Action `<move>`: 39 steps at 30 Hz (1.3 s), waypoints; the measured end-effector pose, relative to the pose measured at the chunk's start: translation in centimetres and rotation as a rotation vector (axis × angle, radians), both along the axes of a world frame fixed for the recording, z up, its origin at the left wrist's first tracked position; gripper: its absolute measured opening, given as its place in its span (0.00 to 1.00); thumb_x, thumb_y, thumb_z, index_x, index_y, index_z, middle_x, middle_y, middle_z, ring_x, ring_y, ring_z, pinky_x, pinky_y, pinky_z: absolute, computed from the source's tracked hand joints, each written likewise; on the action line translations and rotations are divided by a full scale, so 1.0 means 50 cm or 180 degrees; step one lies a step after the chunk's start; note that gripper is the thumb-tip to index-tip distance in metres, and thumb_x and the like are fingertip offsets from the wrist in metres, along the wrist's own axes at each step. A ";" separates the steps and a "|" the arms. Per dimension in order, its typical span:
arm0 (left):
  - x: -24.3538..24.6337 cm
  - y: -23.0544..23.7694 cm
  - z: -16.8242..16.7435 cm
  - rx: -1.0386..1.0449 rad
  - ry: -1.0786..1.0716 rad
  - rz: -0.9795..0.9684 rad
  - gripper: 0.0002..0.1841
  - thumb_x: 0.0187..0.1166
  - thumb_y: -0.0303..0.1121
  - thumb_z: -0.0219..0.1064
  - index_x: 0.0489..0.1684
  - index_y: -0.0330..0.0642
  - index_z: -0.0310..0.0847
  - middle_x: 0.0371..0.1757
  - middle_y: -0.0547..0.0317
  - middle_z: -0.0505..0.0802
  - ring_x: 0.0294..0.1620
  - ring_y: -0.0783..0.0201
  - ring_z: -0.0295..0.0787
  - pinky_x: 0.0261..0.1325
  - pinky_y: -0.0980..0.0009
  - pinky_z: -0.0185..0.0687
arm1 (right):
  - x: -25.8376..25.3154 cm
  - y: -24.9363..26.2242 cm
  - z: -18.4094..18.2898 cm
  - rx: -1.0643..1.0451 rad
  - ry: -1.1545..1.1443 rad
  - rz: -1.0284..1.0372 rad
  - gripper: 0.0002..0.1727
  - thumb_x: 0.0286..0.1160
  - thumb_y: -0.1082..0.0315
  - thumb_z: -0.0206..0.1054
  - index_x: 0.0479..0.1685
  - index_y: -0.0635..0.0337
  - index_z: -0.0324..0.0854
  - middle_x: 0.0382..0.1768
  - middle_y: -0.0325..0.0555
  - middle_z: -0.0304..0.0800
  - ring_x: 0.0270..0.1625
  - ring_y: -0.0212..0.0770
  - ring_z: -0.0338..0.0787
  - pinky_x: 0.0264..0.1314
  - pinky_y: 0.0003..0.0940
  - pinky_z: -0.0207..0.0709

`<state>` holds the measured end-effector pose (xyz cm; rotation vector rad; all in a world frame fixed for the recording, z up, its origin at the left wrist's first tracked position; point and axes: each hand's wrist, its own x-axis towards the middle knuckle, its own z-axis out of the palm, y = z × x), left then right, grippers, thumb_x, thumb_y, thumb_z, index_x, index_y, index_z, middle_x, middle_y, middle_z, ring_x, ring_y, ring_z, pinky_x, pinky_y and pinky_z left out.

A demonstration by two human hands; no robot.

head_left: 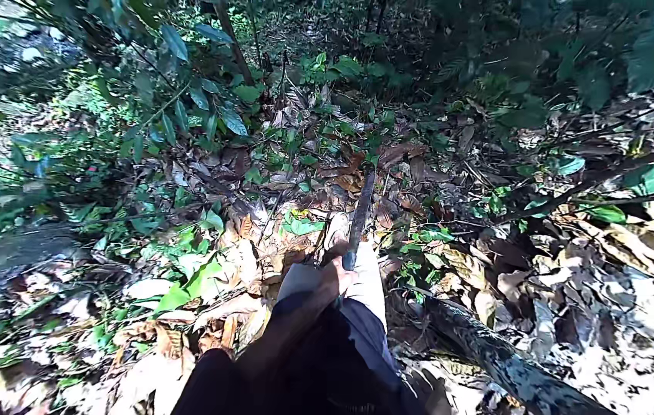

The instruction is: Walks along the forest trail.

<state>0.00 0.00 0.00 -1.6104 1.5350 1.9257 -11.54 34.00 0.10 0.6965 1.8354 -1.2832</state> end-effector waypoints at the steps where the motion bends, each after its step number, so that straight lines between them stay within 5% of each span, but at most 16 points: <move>1: -0.008 -0.009 -0.001 -0.0062 -0.0041 -0.0070 0.30 0.72 0.40 0.76 0.72 0.35 0.77 0.61 0.39 0.89 0.62 0.47 0.87 0.68 0.47 0.80 | -0.015 -0.046 -0.066 0.0051 0.0183 0.0407 0.31 0.96 0.46 0.31 0.76 0.61 0.66 0.49 0.48 0.88 0.44 0.39 0.92 0.44 0.40 0.87; 3: -0.023 -0.023 -0.007 -0.0114 -0.0073 -0.0179 0.31 0.71 0.41 0.76 0.73 0.37 0.76 0.61 0.39 0.89 0.62 0.47 0.88 0.66 0.46 0.81 | -0.055 -0.162 -0.119 -0.0112 0.0214 0.1275 0.34 0.95 0.45 0.35 0.72 0.63 0.75 0.45 0.50 0.92 0.39 0.43 0.93 0.40 0.41 0.88; 8: -0.091 -0.062 -0.022 -0.0192 0.0003 -0.0284 0.37 0.72 0.44 0.75 0.81 0.38 0.70 0.65 0.37 0.89 0.65 0.43 0.87 0.70 0.42 0.79 | -0.135 -0.480 -0.092 -0.1096 0.0032 0.2727 0.36 0.96 0.50 0.30 0.78 0.69 0.72 0.65 0.56 0.88 0.64 0.43 0.90 0.65 0.43 0.85; 11: -0.151 -0.068 -0.052 -0.0494 0.0110 -0.0199 0.34 0.73 0.40 0.71 0.81 0.37 0.70 0.62 0.37 0.90 0.63 0.43 0.90 0.67 0.42 0.82 | -0.162 -0.586 -0.097 -0.1581 0.0183 0.3298 0.32 0.84 0.53 0.59 0.80 0.67 0.69 0.65 0.48 0.88 0.65 0.34 0.88 0.70 0.33 0.83; 13: -0.190 -0.074 -0.060 -0.0478 0.0032 -0.0254 0.36 0.73 0.38 0.71 0.84 0.39 0.67 0.65 0.38 0.89 0.65 0.44 0.88 0.69 0.43 0.81 | -0.189 -0.622 -0.102 -0.1486 0.0116 0.3241 0.30 0.80 0.58 0.67 0.77 0.65 0.72 0.59 0.46 0.91 0.59 0.33 0.90 0.67 0.32 0.84; 16: -0.255 -0.105 -0.076 -0.0372 0.0029 -0.0398 0.46 0.67 0.41 0.78 0.88 0.36 0.58 0.67 0.36 0.87 0.65 0.43 0.88 0.68 0.45 0.82 | -0.251 -0.654 -0.127 -0.1451 0.0045 0.3003 0.26 0.79 0.65 0.63 0.75 0.66 0.73 0.59 0.47 0.92 0.60 0.34 0.91 0.67 0.32 0.84; 19: -0.316 -0.125 -0.146 -0.0046 0.0850 -0.0718 0.54 0.62 0.42 0.83 0.89 0.31 0.51 0.71 0.31 0.84 0.71 0.42 0.84 0.74 0.44 0.77 | -0.345 -0.658 -0.171 -0.1300 -0.0016 0.2718 0.29 0.77 0.65 0.64 0.78 0.66 0.71 0.59 0.49 0.91 0.58 0.38 0.92 0.63 0.35 0.87; 21: -0.338 -0.138 -0.206 0.0006 0.1538 -0.1110 0.47 0.66 0.43 0.82 0.84 0.29 0.62 0.73 0.32 0.83 0.75 0.44 0.81 0.80 0.48 0.72 | -0.414 -0.650 -0.207 -0.0962 0.0090 0.2732 0.30 0.75 0.65 0.65 0.78 0.65 0.70 0.59 0.50 0.92 0.57 0.40 0.93 0.60 0.37 0.89; 24: -0.345 -0.179 -0.286 0.0113 0.1998 -0.1360 0.27 0.78 0.38 0.73 0.75 0.34 0.78 0.71 0.38 0.87 0.74 0.47 0.83 0.82 0.50 0.70 | -0.492 -0.630 -0.233 0.0053 0.0454 0.3140 0.22 0.70 0.68 0.67 0.65 0.65 0.79 0.34 0.47 0.91 0.28 0.37 0.90 0.29 0.35 0.87; 28: -0.252 -0.310 -0.307 0.0175 0.1069 -0.0006 0.29 0.80 0.42 0.71 0.79 0.42 0.76 0.69 0.46 0.89 0.67 0.56 0.88 0.74 0.55 0.80 | -0.546 -0.606 -0.215 0.0858 0.0114 0.3411 0.21 0.78 0.71 0.67 0.69 0.68 0.75 0.27 0.50 0.85 0.18 0.38 0.83 0.22 0.38 0.82; 32: -0.087 -0.358 -0.370 -0.0318 -0.0055 0.1595 0.27 0.83 0.43 0.67 0.78 0.42 0.76 0.64 0.49 0.91 0.60 0.59 0.91 0.67 0.56 0.85 | -0.610 -0.603 -0.210 0.1359 0.0165 0.3734 0.25 0.73 0.66 0.73 0.67 0.66 0.78 0.32 0.53 0.88 0.24 0.42 0.86 0.30 0.45 0.84; 36: 0.019 -0.250 -0.441 -0.0084 -0.0512 0.3502 0.20 0.89 0.36 0.59 0.73 0.35 0.77 0.56 0.43 0.93 0.48 0.55 0.94 0.53 0.56 0.91 | -0.686 -0.651 -0.239 0.1675 0.0440 0.4564 0.28 0.68 0.68 0.76 0.70 0.67 0.78 0.44 0.64 0.91 0.34 0.57 0.92 0.41 0.61 0.86; 39: 0.046 -0.133 -0.451 0.0498 -0.0831 0.3734 0.21 0.92 0.38 0.54 0.73 0.31 0.73 0.57 0.36 0.89 0.47 0.51 0.92 0.50 0.53 0.89 | -0.714 -0.724 -0.290 0.1691 0.0389 0.4710 0.29 0.69 0.69 0.74 0.73 0.63 0.77 0.41 0.63 0.90 0.30 0.56 0.90 0.36 0.60 0.86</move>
